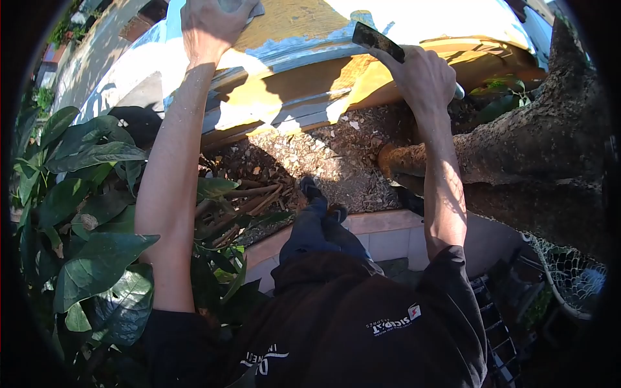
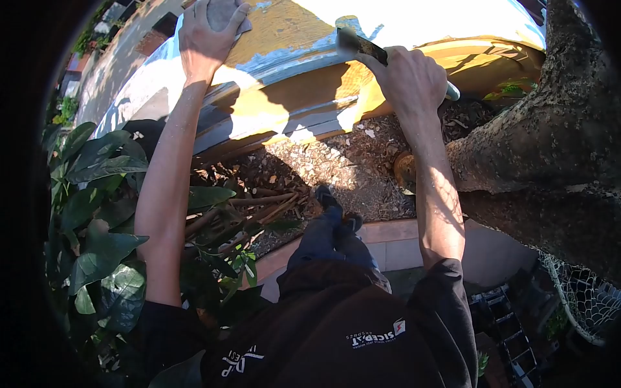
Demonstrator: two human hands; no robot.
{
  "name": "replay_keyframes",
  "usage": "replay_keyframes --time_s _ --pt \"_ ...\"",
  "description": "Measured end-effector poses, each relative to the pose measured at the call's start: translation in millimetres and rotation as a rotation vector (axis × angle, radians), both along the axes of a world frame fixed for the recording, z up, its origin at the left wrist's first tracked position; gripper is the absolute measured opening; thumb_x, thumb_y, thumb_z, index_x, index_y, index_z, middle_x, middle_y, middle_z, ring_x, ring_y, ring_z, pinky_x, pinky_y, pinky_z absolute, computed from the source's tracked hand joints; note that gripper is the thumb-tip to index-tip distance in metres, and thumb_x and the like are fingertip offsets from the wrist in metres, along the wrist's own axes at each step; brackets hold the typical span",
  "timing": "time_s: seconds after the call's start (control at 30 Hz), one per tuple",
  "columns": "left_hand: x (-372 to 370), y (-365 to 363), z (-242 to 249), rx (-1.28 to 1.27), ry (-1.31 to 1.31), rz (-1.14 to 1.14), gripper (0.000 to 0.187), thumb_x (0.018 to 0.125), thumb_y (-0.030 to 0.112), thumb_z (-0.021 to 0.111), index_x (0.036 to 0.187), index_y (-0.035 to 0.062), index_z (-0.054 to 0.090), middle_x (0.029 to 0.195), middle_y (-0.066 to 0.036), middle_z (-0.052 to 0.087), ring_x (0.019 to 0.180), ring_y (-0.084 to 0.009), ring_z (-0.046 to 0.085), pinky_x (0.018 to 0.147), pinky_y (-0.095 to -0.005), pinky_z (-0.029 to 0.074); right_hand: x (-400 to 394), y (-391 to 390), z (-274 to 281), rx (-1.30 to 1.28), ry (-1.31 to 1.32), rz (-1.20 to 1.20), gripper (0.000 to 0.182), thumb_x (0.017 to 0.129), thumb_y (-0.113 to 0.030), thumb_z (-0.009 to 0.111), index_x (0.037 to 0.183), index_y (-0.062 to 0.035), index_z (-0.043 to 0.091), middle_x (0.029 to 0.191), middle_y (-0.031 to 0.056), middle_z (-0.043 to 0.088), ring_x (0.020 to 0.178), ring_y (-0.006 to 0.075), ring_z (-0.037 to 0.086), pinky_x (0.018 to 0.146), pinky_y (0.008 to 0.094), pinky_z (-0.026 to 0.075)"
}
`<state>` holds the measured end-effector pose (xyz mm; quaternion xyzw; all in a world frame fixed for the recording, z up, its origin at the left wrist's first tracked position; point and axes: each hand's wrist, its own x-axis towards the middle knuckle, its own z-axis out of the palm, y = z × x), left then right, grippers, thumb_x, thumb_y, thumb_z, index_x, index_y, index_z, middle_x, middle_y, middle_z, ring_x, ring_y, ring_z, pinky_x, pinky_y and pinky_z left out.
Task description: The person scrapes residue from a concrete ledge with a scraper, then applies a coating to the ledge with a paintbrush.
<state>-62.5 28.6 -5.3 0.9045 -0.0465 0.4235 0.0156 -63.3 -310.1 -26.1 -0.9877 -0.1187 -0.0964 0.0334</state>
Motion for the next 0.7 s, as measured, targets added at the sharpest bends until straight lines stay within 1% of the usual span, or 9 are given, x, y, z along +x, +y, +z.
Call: replay_keyframes --time_s 0.1,0.13,0.23,0.27,0.37,0.4,0.5,0.53,0.7 --pt "-2 3 -1 0.006 -0.008 0.003 0.065 0.087 0.055 0.067 0.132 0.0085 0.059 0.127 -0.02 0.059 0.118 -0.0385 0.057 0.102 -0.0506 0.045 -2 -8 -4 0.034 -0.126 -0.009 0.071 0.085 -0.078 0.06 0.088 -0.0096 0.08 0.061 0.0129 0.067 0.058 0.0314 0.068 0.055 0.0428 0.053" --pt "-2 4 -2 0.01 -0.016 0.005 0.064 0.088 0.054 0.067 0.132 0.0085 0.059 0.127 -0.02 0.059 0.118 -0.0385 0.057 0.102 -0.0506 0.045 1 -9 -11 0.045 -0.204 0.032 0.064 0.087 -0.076 0.059 0.083 -0.0156 0.08 0.052 0.0063 0.062 0.047 0.0244 0.062 0.048 0.039 0.047" --pt "-3 3 -1 0.006 -0.001 0.01 0.064 0.088 0.054 0.067 0.132 0.0085 0.059 0.127 -0.02 0.059 0.118 -0.0386 0.057 0.102 -0.0507 0.045 2 -9 -19 0.022 -0.286 0.082 0.062 0.086 -0.075 0.06 0.083 -0.0161 0.08 0.052 0.0054 0.061 0.046 0.0231 0.06 0.047 0.038 0.046" --pt "-2 2 -1 0.005 0.002 0.009 0.064 0.088 0.054 0.067 0.132 0.0085 0.059 0.127 -0.02 0.059 0.118 -0.0387 0.056 0.102 -0.0507 0.045 2 -8 -18 -0.016 -0.242 0.077 0.061 0.086 -0.074 0.061 0.084 -0.0164 0.08 0.052 0.005 0.062 0.046 0.0219 0.06 0.047 0.0376 0.046" --pt "-3 0 0 -0.003 0.002 0.007 0.064 0.088 0.054 0.067 0.132 0.0085 0.059 0.127 -0.02 0.059 0.118 -0.0387 0.056 0.102 -0.0507 0.044 7 -14 -23 0.029 -0.262 0.126 0.06 0.085 -0.073 0.062 0.082 -0.0157 0.079 0.054 0.0046 0.063 0.047 0.0215 0.06 0.049 0.0371 0.046" --pt "-4 0 -1 0.0 -0.001 0.009 0.063 0.088 0.053 0.067 0.132 0.0084 0.059 0.127 -0.02 0.059 0.118 -0.0388 0.056 0.102 -0.0508 0.044 6 -15 -23 0.043 -0.267 0.129 0.06 0.085 -0.073 0.063 0.08 -0.0156 0.078 0.056 0.0047 0.064 0.049 0.021 0.062 0.052 0.0368 0.047" --pt "-1 5 -1 0.005 -0.011 0.014 0.063 0.088 0.053 0.067 0.132 0.0084 0.059 0.127 -0.02 0.059 0.118 -0.0389 0.056 0.102 -0.0508 0.044 4 -10 -25 0.107 -0.352 0.133 0.059 0.085 -0.073 0.062 0.078 -0.0156 0.077 0.058 0.0046 0.064 0.05 0.0209 0.062 0.054 0.0372 0.048" --pt "-2 4 -1 0.006 -0.008 0.017 0.063 0.088 0.053 0.067 0.132 0.0084 0.059 0.127 -0.02 0.059 0.118 -0.0389 0.056 0.102 -0.0509 0.044 2 -5 -24 0.07 -0.195 0.096 0.056 0.088 -0.069 0.064 0.094 -0.0159 0.081 0.066 0.0096 0.069 0.06 0.0289 0.068 0.06 0.0398 0.05" --pt "-1 0 0 0.003 -0.002 0.014 0.062 0.088 0.052 0.067 0.132 0.0083 0.059 0.127 -0.02 0.058 0.119 -0.039 0.056 0.102 -0.051 0.044 1 -11 -15 0.069 -0.165 0.091 0.054 0.088 -0.068 0.065 0.095 -0.0168 0.081 0.065 0.0097 0.069 0.06 0.0293 0.067 0.057 0.0405 0.05"
